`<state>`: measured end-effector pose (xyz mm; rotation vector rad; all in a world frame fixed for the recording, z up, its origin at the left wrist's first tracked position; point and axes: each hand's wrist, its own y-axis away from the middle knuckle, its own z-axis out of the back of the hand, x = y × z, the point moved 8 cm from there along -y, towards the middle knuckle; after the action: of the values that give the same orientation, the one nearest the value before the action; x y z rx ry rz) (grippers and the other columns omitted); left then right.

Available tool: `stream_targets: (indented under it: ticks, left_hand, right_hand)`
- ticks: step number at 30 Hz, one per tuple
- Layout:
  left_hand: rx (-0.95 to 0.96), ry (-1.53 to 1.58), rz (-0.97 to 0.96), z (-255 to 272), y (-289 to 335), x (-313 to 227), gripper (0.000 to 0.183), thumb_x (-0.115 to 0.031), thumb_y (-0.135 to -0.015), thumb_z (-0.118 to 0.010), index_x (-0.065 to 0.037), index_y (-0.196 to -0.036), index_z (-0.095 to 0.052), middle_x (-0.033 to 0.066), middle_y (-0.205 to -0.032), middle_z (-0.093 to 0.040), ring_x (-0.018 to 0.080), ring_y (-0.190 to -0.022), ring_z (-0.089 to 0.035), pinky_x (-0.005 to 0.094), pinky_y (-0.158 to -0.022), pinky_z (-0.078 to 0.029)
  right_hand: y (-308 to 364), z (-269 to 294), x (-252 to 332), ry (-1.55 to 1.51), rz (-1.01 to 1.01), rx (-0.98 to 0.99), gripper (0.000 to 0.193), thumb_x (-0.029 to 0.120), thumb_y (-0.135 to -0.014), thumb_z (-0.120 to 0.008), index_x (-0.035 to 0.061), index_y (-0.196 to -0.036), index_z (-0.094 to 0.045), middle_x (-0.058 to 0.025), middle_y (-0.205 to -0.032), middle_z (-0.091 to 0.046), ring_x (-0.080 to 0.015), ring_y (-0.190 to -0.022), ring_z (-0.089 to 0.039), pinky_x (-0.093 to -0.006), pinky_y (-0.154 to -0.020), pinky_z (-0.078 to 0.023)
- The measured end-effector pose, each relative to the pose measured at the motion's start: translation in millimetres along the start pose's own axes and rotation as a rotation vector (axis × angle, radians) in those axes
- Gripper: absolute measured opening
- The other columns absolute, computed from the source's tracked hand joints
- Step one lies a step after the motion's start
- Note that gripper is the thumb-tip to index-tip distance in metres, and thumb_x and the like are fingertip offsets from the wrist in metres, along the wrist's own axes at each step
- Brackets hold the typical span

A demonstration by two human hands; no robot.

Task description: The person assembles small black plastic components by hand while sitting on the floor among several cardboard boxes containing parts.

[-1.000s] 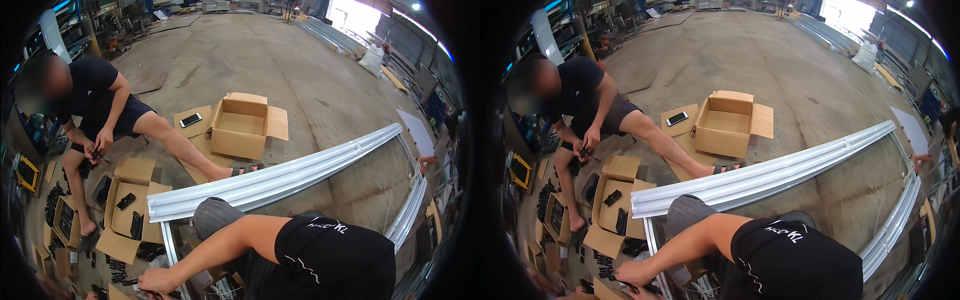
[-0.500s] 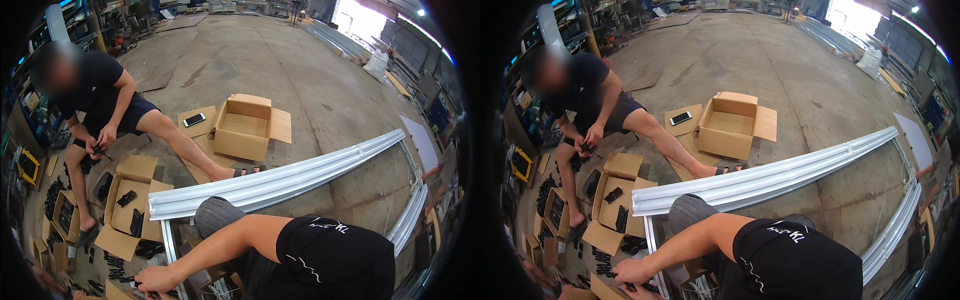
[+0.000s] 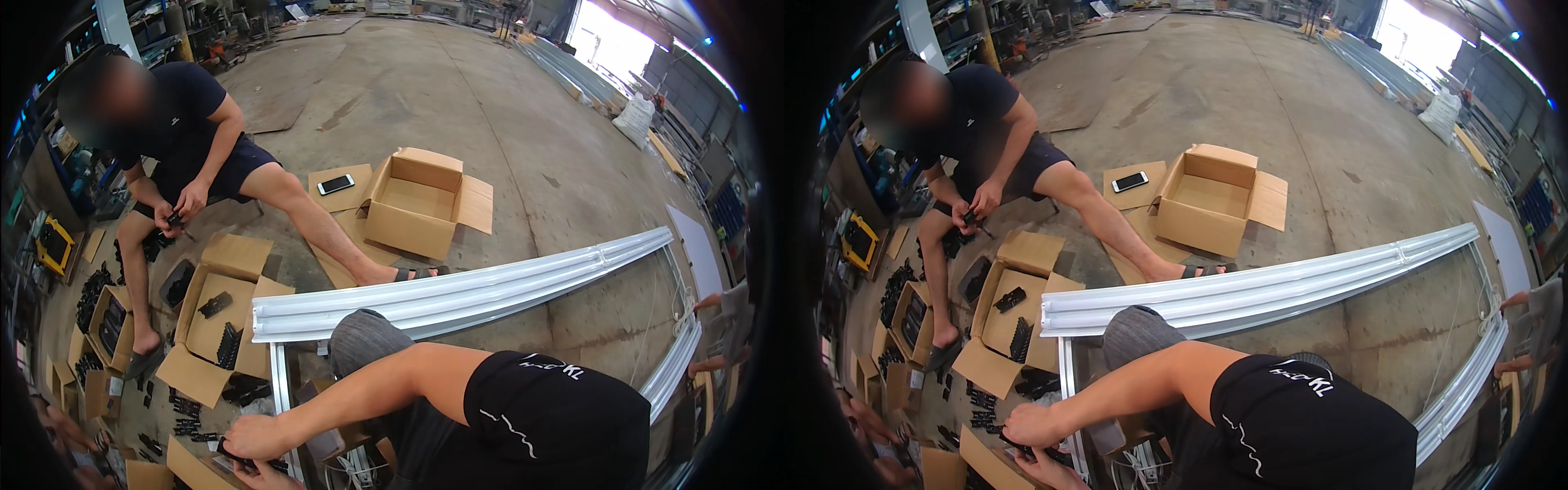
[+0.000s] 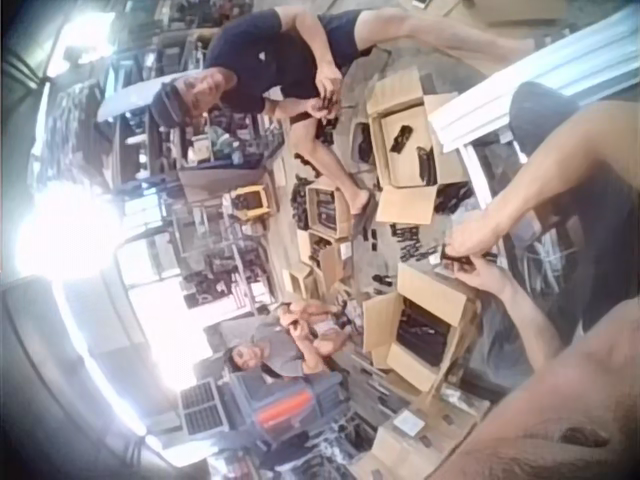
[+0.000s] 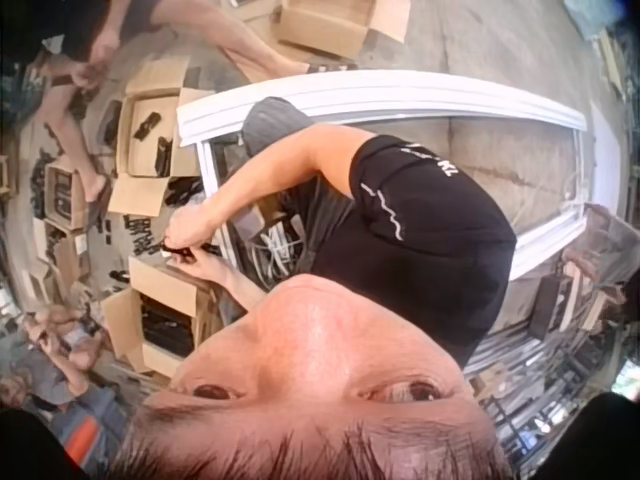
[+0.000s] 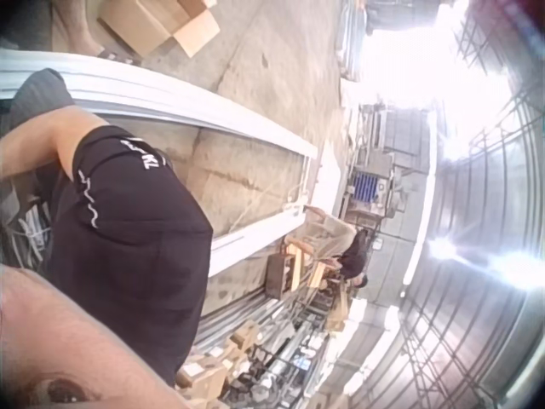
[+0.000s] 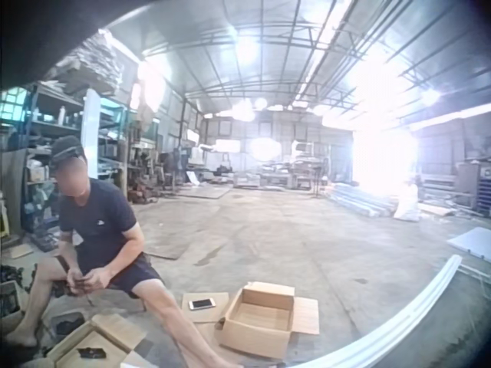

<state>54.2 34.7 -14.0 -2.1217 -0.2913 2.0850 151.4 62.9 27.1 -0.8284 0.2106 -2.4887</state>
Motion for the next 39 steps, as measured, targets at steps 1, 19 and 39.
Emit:
stream_targets:
  ticks: [1,19,39]
  left_hand:
    - [-0.007,-0.016,0.007,1,1,1,0.045,-0.004,-0.093,-0.067,0.002,-0.132,-0.045,0.0077,-0.117,-0.054,0.0185,-0.102,-0.052,0.0334,-0.088,-0.046]
    - [-0.045,0.039,0.178,33,1,72,0.041,-0.010,-0.099,-0.060,0.001,-0.134,-0.044,0.0116,-0.131,-0.055,0.0187,-0.115,-0.055,0.0310,-0.097,-0.046]
    - [-0.070,0.077,0.188,12,7,39,0.042,-0.008,-0.097,-0.063,0.003,-0.132,-0.042,0.0143,-0.143,-0.044,0.0215,-0.127,-0.048,0.0341,-0.106,-0.040]
  right_hand:
    - [1,1,1,-0.001,0.002,0.002,0.024,0.016,-0.071,-0.068,-0.0029,-0.085,-0.062,-0.0178,-0.087,-0.067,-0.0360,-0.083,-0.068,-0.0438,-0.074,-0.054]
    - [5,-6,-11,0.020,-0.044,0.003,0.029,0.027,-0.081,-0.062,-0.0023,-0.085,-0.063,-0.0177,-0.078,-0.067,-0.0370,-0.073,-0.068,-0.0454,-0.063,-0.052]
    - [9,4,-8,-0.003,-0.137,0.156,0.034,0.023,-0.082,-0.065,-0.0034,-0.101,-0.054,-0.0192,-0.094,-0.060,-0.0364,-0.079,-0.067,-0.0449,-0.067,-0.053]
